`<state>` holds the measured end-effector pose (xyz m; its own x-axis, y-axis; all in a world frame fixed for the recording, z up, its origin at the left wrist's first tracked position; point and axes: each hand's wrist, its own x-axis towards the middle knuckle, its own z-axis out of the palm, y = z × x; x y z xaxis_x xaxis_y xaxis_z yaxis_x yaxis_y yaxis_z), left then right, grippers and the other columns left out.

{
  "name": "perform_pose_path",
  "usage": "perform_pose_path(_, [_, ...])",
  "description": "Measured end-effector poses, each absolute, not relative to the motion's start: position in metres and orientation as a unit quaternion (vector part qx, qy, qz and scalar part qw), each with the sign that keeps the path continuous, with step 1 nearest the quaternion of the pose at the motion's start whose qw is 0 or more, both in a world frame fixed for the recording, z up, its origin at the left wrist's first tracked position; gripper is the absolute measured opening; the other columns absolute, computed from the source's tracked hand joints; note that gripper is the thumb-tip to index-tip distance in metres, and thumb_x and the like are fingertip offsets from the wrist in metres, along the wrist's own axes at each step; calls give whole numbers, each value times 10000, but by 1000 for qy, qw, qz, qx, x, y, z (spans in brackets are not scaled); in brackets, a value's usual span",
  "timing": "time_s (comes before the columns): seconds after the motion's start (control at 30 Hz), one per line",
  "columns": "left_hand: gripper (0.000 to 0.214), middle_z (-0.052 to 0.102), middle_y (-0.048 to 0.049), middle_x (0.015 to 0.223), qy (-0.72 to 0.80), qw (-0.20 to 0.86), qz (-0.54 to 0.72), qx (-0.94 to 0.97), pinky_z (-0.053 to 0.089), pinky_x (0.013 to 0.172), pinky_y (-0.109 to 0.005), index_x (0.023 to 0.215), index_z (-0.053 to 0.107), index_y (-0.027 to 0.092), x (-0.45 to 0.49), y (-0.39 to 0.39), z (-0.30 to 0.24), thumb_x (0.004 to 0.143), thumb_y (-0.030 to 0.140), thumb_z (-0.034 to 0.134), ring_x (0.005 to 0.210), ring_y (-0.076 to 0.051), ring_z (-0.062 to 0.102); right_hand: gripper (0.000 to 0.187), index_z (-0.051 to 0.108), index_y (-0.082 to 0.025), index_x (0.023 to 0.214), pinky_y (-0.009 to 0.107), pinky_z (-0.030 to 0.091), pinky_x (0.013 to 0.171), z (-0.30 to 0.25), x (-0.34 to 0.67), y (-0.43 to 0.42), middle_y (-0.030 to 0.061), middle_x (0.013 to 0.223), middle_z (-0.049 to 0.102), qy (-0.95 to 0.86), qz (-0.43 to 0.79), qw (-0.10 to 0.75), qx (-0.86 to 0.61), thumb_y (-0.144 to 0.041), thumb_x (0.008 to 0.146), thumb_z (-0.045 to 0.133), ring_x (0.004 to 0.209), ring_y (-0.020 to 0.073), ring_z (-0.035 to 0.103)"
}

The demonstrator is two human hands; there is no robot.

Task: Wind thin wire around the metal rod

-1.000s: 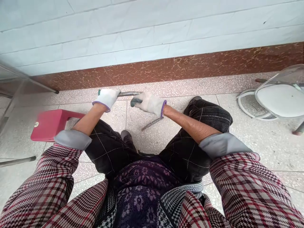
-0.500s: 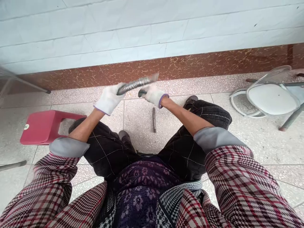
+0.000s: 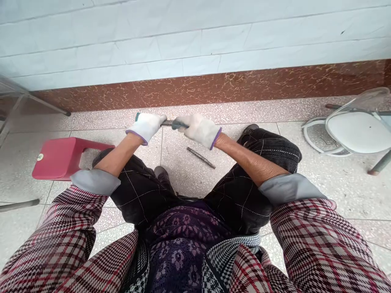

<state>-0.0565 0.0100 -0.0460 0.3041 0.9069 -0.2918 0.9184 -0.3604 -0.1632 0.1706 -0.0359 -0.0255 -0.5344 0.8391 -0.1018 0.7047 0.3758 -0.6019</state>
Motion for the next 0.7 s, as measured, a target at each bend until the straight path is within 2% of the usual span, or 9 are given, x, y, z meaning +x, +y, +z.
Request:
perform_pose_path(0.13, [353, 734, -129, 1002, 485, 9, -218, 847, 455, 788, -373, 1220, 699, 267, -42, -2, -45, 984, 157, 460, 920, -273, 679, 312, 783, -205, 1190, 357, 537, 842, -14, 200, -9, 67, 1109, 784, -801, 240, 135, -531, -252, 997, 543, 997, 258, 720])
perform_pose_path(0.23, [379, 738, -119, 1017, 474, -1, -180, 862, 446, 755, -364, 1243, 699, 283, -35, -14, -34, 991, 160, 444, 880, -254, 668, 322, 789, -177, 1192, 359, 534, 883, -17, 216, 7, 77, 1118, 781, -790, 221, 142, -554, -233, 991, 544, 1028, 259, 713])
perform_pose_path(0.37, [363, 748, -77, 1004, 522, 65, -40, 849, 461, 765, -339, 1302, 701, 307, -34, -21, -25, 1002, 252, 503, 856, -225, 668, 316, 791, -168, 1161, 348, 556, 826, -31, 219, 15, 83, 1086, 784, -772, 247, 139, -569, -237, 986, 538, 939, 236, 715])
perform_pose_path(0.47, [382, 753, -59, 1011, 568, 140, 100, 805, 479, 784, -301, 1331, 684, 233, -36, -17, -25, 971, 289, 567, 876, -198, 670, 296, 776, -190, 1170, 334, 562, 765, -47, 199, 5, 85, 1089, 785, -767, 296, 119, -557, -258, 989, 551, 912, 226, 713])
perform_pose_path(0.53, [373, 751, -65, 1021, 595, 155, 150, 774, 486, 790, -292, 1307, 687, 191, -39, -10, -26, 962, 275, 577, 899, -194, 669, 260, 777, -226, 1155, 323, 556, 767, -57, 177, -10, 68, 1099, 789, -784, 329, 95, -519, -277, 976, 595, 951, 230, 714])
perform_pose_path(0.6, [353, 750, -73, 998, 627, 133, 135, 756, 491, 791, -310, 1293, 693, 198, -42, -2, -27, 970, 266, 566, 905, -211, 676, 237, 775, -278, 1145, 316, 548, 784, -64, 156, -27, 32, 1111, 793, -804, 352, 76, -473, -288, 970, 616, 970, 224, 714])
perform_pose_path(0.7, [339, 745, -109, 957, 645, 58, 8, 762, 497, 795, -374, 1260, 711, 222, -50, 7, -33, 957, 195, 560, 904, -273, 705, 244, 774, -288, 1141, 324, 537, 780, -65, 137, -46, 24, 1084, 798, -829, 370, 68, -414, -303, 982, 589, 944, 225, 717])
